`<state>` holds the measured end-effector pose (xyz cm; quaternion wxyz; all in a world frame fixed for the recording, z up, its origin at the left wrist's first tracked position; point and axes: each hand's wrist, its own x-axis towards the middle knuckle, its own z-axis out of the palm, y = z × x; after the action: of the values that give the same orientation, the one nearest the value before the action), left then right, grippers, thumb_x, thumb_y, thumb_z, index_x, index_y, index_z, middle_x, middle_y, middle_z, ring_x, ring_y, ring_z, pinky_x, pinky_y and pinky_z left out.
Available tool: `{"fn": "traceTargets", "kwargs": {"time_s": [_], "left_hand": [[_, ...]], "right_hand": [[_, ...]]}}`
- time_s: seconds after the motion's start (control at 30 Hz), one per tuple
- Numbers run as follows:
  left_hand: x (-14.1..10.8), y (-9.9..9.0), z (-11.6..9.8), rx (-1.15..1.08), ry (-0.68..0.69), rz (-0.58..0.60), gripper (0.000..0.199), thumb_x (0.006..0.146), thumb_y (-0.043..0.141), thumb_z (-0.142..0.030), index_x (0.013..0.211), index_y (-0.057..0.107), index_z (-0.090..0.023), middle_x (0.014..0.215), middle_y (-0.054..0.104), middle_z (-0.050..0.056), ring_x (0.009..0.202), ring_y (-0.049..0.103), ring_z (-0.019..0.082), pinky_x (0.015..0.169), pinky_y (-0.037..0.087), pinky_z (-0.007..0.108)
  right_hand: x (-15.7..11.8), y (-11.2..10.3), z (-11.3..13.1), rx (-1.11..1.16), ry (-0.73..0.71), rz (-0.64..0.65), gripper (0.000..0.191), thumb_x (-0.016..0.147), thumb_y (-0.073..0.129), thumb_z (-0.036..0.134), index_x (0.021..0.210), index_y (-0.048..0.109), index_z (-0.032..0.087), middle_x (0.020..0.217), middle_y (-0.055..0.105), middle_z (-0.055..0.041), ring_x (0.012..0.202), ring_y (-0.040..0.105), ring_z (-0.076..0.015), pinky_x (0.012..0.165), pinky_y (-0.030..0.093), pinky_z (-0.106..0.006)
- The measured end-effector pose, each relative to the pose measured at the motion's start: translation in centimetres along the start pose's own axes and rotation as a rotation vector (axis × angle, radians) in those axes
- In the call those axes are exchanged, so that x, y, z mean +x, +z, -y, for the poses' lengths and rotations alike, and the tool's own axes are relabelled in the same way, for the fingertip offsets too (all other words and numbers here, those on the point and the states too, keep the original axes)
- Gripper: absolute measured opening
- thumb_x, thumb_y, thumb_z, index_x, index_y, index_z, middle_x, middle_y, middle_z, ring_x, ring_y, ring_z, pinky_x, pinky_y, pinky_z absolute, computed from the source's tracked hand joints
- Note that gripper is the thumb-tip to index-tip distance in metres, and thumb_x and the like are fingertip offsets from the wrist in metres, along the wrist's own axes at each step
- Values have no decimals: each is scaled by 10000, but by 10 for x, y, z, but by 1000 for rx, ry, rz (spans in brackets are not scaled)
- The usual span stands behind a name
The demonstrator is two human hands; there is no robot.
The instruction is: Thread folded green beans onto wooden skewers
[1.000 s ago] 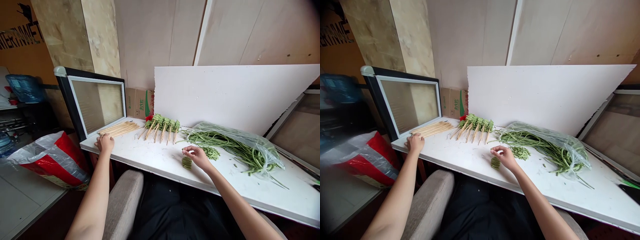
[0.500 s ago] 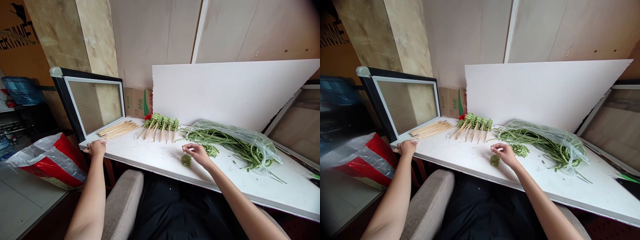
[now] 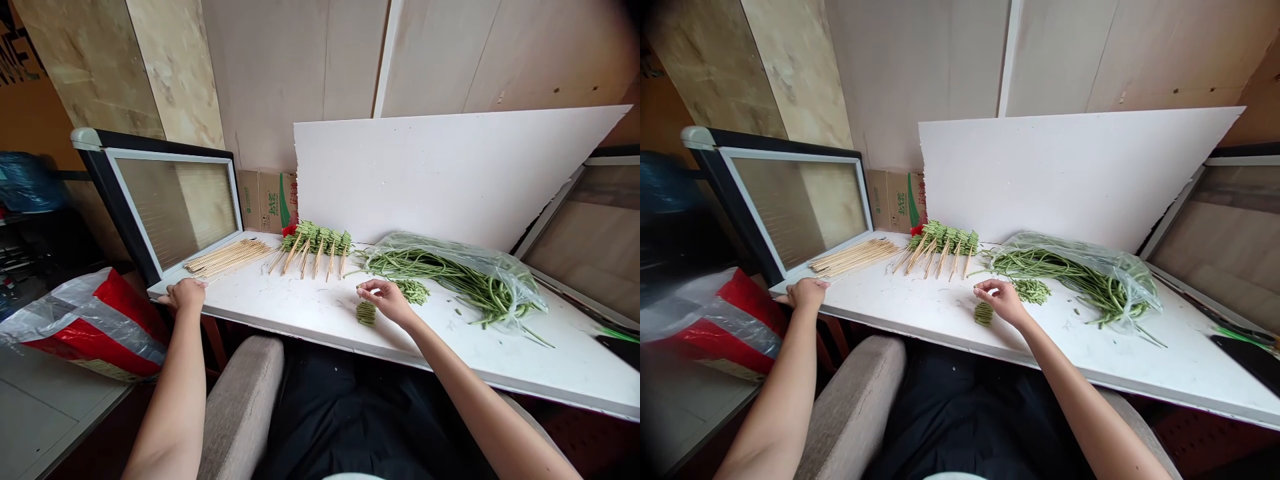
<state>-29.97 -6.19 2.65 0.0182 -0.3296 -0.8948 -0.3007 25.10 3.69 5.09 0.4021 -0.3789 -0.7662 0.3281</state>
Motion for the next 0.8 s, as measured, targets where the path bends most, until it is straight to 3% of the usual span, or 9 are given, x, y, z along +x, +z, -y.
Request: {"fn": "traceTargets", "kwargs": {"time_s": [0.1,0.33,0.53,0.67,0.8], "left_hand": [[1,2,-2,97,-77,-53,218,857,636,-338,762,676,-145,927,710,192,1234,463,438,991,355,609],[8,14,-5,137,-97,-39,236,904,592,-285,948,687,-74,1170,695,273,1273,495,458,1005,366,641],[12,19,-6,125,-163,-108,204,885,565,-218,931,723,-96,1186,704,302,1291,517,464,1019,369,664],[15,14,-7,44,-123,-115,215,876,566,-203,959,750,-128,1111,742,258,1194,591,443,993,393,640],[15,7,-9,-41,19,-70,213,870,596,-206,1000,765,-211,1076,783,130,1108,661,336,1023,427,531]], "right_hand": [[0,1,-3,-10,-8,11,426,827,755,614,923,790,201,1015,780,-107,898,726,-272,770,537,-381],[0,2,-5,-22,-12,15,415,833,758,596,930,787,194,1025,781,-112,899,726,-272,767,525,-377],[1,2,-6,-26,-27,16,404,840,754,592,924,784,198,1020,781,-108,900,724,-270,763,524,-374],[1,2,-5,-26,-28,12,408,836,753,596,916,784,197,1013,781,-110,890,722,-268,754,531,-374],[1,2,-4,-38,-30,9,412,834,750,602,909,787,198,1005,782,-109,885,719,-265,764,542,-380]]}}
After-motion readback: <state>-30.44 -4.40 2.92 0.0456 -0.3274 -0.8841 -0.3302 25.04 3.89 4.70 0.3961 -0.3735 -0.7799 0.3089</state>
